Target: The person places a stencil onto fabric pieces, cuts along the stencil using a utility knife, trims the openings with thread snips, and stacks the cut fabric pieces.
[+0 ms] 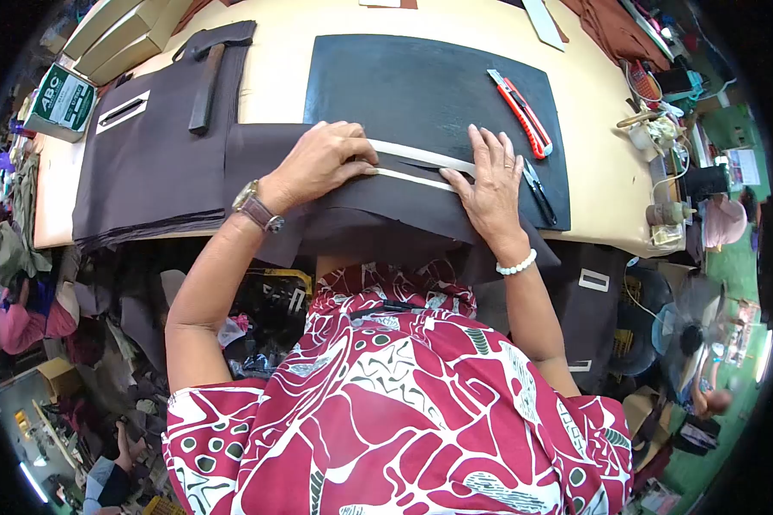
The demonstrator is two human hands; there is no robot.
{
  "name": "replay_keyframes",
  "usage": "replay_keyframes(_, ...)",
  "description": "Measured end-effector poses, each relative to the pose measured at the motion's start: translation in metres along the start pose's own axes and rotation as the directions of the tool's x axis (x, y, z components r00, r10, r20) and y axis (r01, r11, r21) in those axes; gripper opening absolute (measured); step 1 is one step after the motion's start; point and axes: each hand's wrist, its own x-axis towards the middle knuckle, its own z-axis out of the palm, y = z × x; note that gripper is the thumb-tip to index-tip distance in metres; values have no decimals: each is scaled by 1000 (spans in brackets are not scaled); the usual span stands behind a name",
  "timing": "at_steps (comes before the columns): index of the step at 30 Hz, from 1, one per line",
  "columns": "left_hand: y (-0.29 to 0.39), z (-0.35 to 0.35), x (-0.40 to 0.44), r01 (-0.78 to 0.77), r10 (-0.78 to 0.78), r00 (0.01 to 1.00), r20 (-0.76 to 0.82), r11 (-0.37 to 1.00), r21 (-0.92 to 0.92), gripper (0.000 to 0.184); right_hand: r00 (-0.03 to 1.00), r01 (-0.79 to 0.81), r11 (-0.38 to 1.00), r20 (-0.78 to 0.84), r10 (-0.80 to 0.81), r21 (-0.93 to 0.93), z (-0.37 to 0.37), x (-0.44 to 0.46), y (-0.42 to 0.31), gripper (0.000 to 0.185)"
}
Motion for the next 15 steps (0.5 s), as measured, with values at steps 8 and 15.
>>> replay_keyframes(8, -6, 10, -7, 71, -74, 987, -141, 997, -21, 26, 992, 119, 993, 48, -119, -6, 37, 32, -65, 64)
replay_keyframes(15, -4, 9, -37, 230, -196, 928, -316, 971, 72, 38, 998, 35, 999, 50, -34, -19, 25, 24, -51, 69)
